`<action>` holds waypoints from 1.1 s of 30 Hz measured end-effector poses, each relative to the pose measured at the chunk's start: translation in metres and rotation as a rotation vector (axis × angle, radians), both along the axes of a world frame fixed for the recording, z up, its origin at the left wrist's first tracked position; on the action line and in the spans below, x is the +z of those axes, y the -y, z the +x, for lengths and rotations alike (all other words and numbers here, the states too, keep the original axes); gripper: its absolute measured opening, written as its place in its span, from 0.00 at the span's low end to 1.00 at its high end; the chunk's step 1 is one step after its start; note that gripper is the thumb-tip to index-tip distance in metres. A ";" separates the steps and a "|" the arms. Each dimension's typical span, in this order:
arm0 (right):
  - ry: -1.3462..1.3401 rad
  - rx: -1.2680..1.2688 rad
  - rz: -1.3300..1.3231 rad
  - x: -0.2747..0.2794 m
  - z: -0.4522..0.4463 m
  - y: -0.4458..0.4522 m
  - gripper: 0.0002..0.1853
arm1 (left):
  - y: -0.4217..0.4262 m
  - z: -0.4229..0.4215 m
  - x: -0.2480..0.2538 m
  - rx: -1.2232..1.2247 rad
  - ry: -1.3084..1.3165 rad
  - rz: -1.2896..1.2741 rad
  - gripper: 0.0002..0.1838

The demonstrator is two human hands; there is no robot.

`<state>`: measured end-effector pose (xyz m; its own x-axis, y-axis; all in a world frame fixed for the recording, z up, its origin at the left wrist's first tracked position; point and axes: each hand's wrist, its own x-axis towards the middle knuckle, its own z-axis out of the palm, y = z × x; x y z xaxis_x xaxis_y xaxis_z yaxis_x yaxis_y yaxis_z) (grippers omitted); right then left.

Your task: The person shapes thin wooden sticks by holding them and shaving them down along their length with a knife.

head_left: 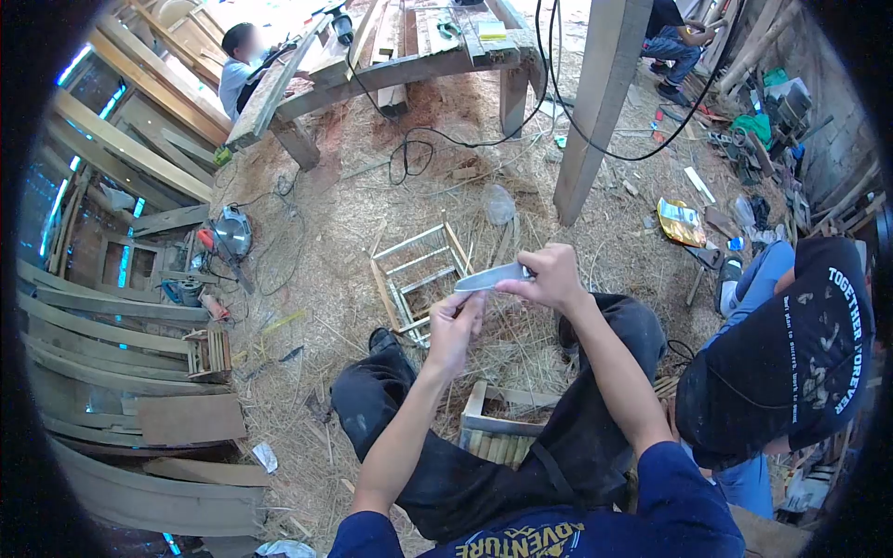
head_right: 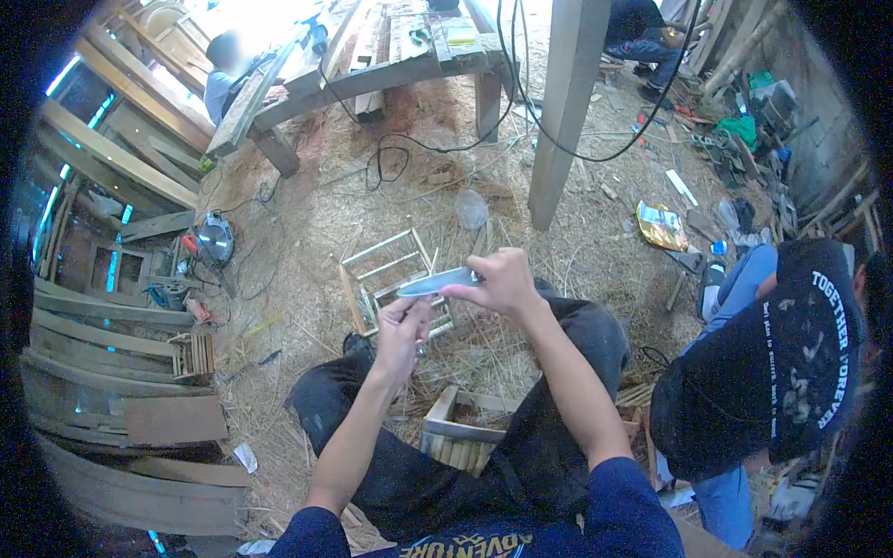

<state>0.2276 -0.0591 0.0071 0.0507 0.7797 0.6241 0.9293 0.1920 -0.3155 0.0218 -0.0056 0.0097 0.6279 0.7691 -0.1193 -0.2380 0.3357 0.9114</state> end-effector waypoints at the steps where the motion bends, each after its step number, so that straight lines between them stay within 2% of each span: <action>1: 0.001 -0.016 0.001 0.000 -0.001 -0.002 0.34 | -0.003 0.000 -0.001 0.005 0.015 0.005 0.10; 6: -0.021 0.078 -0.056 0.013 -0.014 0.006 0.31 | 0.004 -0.003 -0.003 0.018 -0.054 0.018 0.11; 11: -0.062 -0.152 -0.003 -0.004 0.009 -0.007 0.33 | 0.009 0.001 0.002 0.007 -0.045 -0.025 0.13; 13: -0.015 -0.005 -0.003 0.012 -0.008 0.002 0.33 | 0.007 -0.002 -0.003 0.001 -0.115 0.017 0.16; 15: -0.020 0.109 -0.017 0.008 -0.017 0.004 0.33 | 0.008 0.000 0.000 0.002 -0.072 -0.006 0.17; 18: -0.038 -0.006 0.003 0.003 0.001 -0.003 0.33 | 0.007 0.001 -0.004 -0.010 -0.073 -0.032 0.18; 19: -0.137 -0.050 -0.009 0.002 0.003 -0.006 0.33 | 0.006 0.000 0.001 -0.016 -0.053 -0.057 0.17; 23: -0.026 0.100 -0.002 0.006 -0.011 0.002 0.34 | 0.006 -0.001 -0.006 -0.026 -0.035 -0.050 0.17; 30: -0.096 -0.111 -0.027 0.001 0.005 -0.006 0.35 | 0.006 0.001 0.000 -0.013 -0.013 -0.056 0.17; 33: -0.085 0.062 -0.016 0.002 -0.015 0.002 0.33 | 0.005 0.001 -0.004 -0.022 0.009 -0.080 0.15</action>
<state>0.2127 -0.0612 0.0088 0.0545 0.7928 0.6070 0.8856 0.2424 -0.3962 0.0233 -0.0109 0.0055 0.6458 0.7433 -0.1745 -0.2378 0.4129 0.8792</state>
